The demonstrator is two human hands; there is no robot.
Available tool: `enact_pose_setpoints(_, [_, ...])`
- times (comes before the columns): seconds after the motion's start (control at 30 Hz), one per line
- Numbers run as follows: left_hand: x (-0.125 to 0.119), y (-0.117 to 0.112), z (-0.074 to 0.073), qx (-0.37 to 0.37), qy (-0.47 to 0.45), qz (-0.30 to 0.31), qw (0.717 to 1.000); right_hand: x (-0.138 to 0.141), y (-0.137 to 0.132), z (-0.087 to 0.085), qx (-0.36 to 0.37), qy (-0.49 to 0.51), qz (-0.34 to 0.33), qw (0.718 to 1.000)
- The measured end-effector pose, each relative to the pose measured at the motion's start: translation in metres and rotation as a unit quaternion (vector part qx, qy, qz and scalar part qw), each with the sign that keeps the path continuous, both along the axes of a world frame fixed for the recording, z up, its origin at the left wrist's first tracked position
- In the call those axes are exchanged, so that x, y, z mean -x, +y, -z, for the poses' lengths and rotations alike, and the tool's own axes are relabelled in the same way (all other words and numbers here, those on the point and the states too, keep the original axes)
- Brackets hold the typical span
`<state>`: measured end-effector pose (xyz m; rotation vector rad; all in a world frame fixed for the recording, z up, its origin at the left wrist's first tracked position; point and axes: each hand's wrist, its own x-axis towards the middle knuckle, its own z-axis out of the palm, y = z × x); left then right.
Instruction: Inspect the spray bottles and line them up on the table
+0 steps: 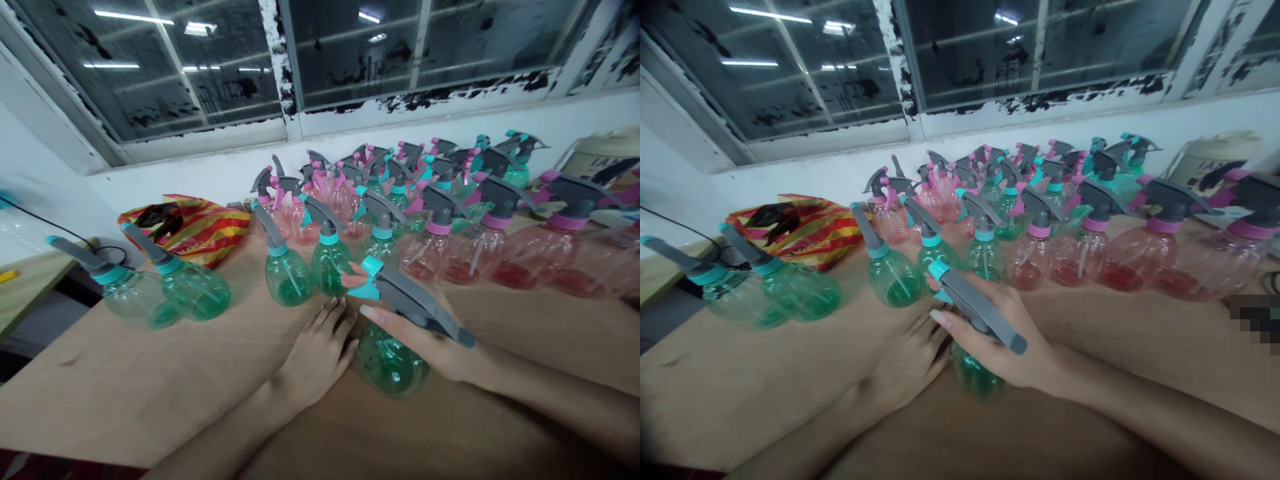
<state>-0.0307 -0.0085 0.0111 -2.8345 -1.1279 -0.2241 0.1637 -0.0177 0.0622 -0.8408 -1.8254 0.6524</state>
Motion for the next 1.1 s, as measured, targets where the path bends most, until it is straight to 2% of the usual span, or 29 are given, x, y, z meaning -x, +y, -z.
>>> enact_pose_setpoints(0.13, [-0.001,0.0,-0.001,0.02,0.003,-0.001,1.0,0.001,0.0,0.001,0.035,0.029,-0.01,0.999])
enact_pose_setpoints(0.37, [0.004,0.004,0.001,0.037,-0.032,-0.001,0.999,0.003,0.0,0.0,0.033,0.041,-0.002,0.999])
enact_pose_setpoints(0.53, [0.008,0.007,0.001,0.084,-0.076,0.002,0.994,0.002,-0.003,-0.004,0.013,0.024,0.024,0.999])
enact_pose_setpoints(0.63, [0.011,0.005,-0.004,0.12,-0.087,-0.003,0.989,0.004,-0.003,-0.006,0.028,0.035,0.001,0.999])
enact_pose_setpoints(0.83, [0.022,-0.015,-0.024,0.205,-0.087,-0.021,0.975,0.013,0.001,-0.004,0.068,0.06,-0.02,0.996])
enact_pose_setpoints(0.97, [0.033,-0.034,-0.033,0.189,-0.086,-0.051,0.977,0.025,0.003,-0.003,0.059,0.073,-0.04,0.995])
enact_pose_setpoints(1.1, [0.047,-0.049,-0.034,0.158,-0.111,-0.11,0.975,0.046,0.004,-0.004,0.047,0.085,-0.058,0.994])
